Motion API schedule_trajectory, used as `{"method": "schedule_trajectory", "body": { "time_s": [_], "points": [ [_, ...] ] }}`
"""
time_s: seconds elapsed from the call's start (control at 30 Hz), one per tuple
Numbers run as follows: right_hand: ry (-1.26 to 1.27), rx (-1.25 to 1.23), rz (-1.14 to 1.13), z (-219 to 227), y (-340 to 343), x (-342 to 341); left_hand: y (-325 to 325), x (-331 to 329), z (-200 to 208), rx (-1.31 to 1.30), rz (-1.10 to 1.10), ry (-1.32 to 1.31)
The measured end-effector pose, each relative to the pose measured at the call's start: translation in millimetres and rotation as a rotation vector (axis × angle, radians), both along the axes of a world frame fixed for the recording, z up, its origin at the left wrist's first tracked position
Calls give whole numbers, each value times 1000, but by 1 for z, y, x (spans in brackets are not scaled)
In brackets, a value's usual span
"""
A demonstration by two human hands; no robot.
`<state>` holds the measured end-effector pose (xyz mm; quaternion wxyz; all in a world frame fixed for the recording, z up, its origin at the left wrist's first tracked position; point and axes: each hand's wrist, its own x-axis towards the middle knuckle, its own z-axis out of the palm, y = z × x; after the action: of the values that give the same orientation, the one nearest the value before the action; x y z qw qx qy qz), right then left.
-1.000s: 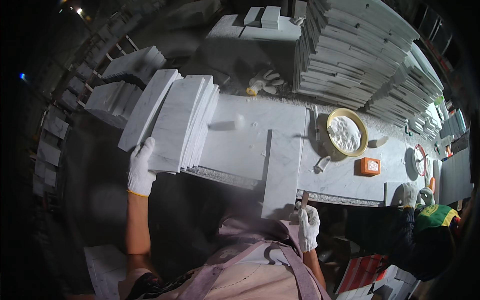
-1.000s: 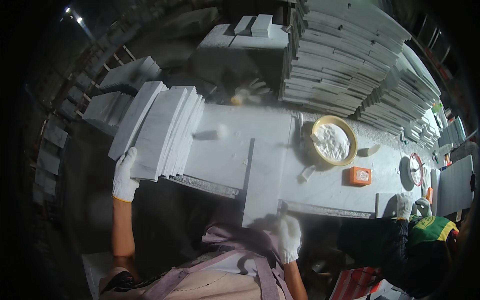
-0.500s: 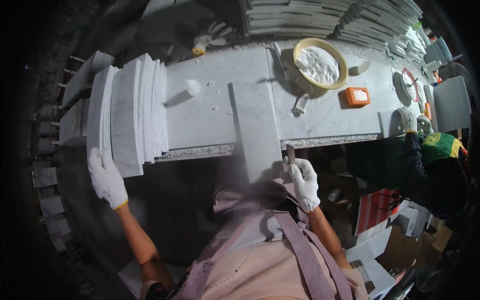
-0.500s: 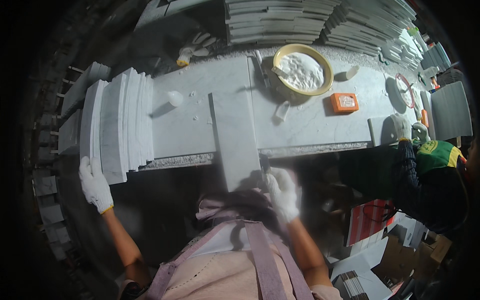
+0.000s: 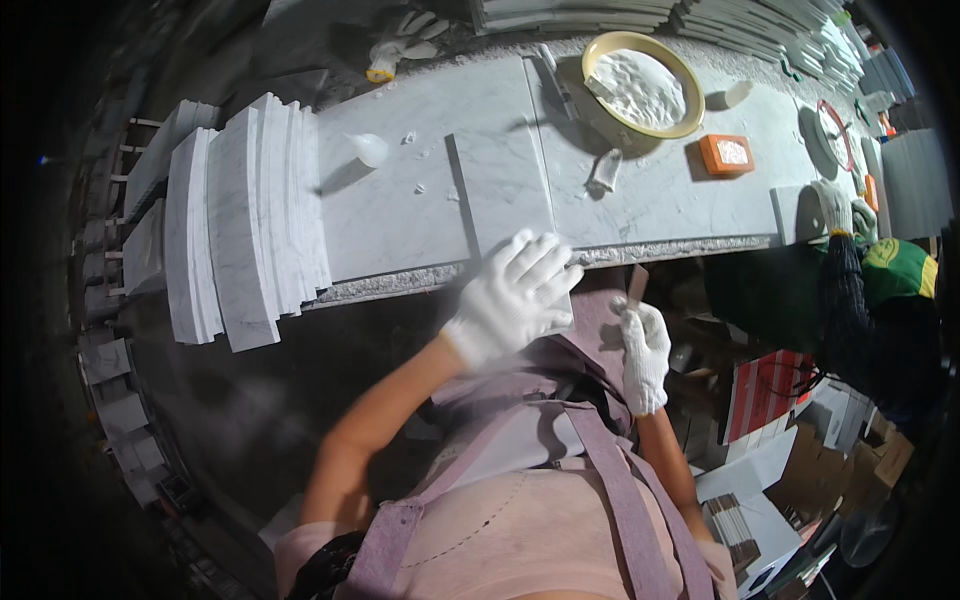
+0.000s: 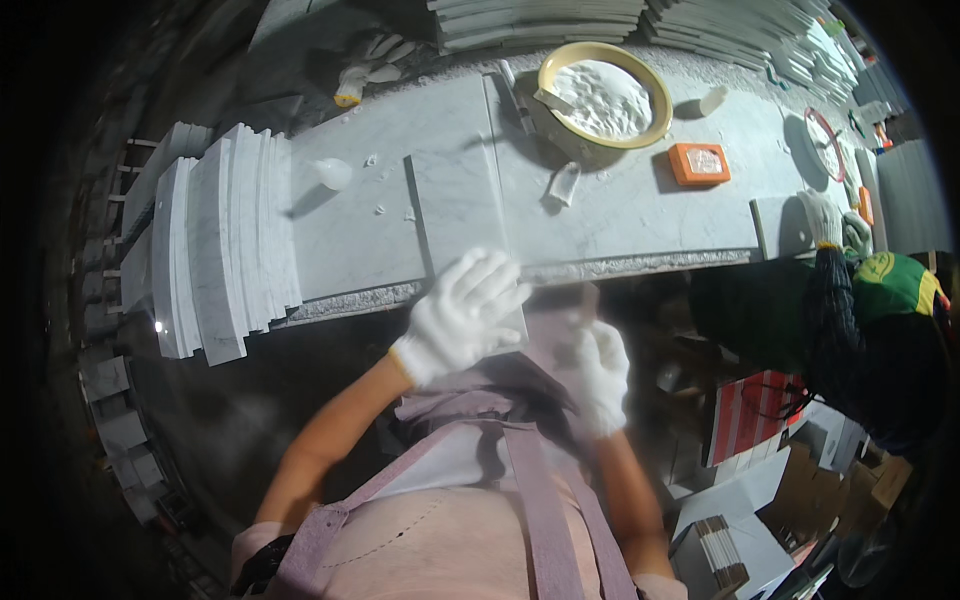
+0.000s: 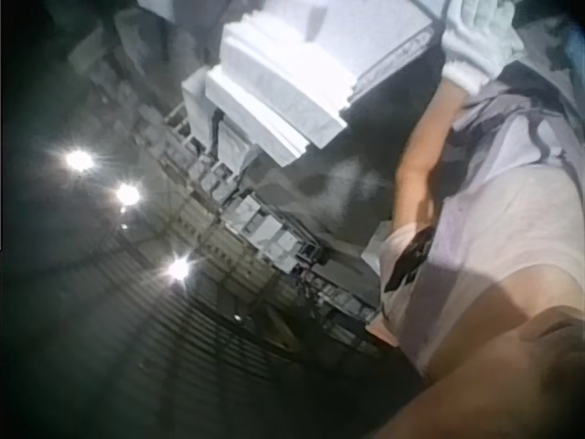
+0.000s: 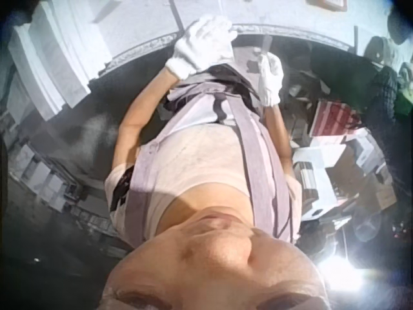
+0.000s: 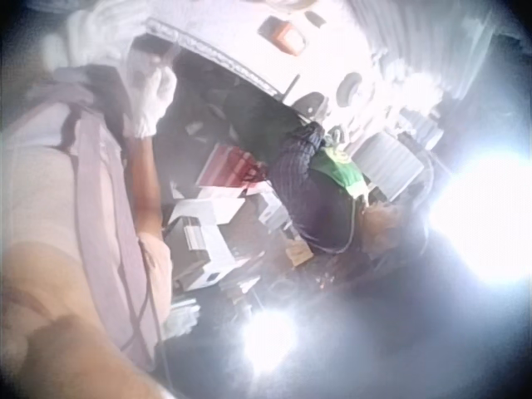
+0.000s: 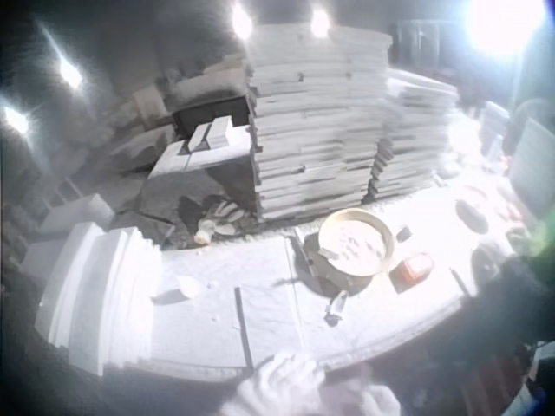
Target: The person repeatedly picks white rectangular tiles from a stack, scrapes their edges with a small metal tool, and rubs the edges with an orange block. Finished tiles are placed into a growing stack on the table. A coworker performs similar work nearby.
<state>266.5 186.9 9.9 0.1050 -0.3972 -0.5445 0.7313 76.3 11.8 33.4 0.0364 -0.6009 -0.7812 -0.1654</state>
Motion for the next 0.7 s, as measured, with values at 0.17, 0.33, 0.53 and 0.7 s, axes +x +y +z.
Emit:
{"method": "schedule_trajectory", "body": {
  "time_s": [0.17, 0.33, 0.53, 0.7],
  "points": [
    [-64, -39, -89, -10, 9, 16, 41, -112, -37, -421, 192, 122],
    [16, -54, -35, -18, 8, 20, 64, -180, -40, -359, 373, 84],
    [13, -178, -72, -15, 12, 20, 41, -34, -27, -523, -64, 30],
    [-26, -240, -97, -14, 16, 15, -37, 47, -8, -244, -205, -109]
  ]
}}
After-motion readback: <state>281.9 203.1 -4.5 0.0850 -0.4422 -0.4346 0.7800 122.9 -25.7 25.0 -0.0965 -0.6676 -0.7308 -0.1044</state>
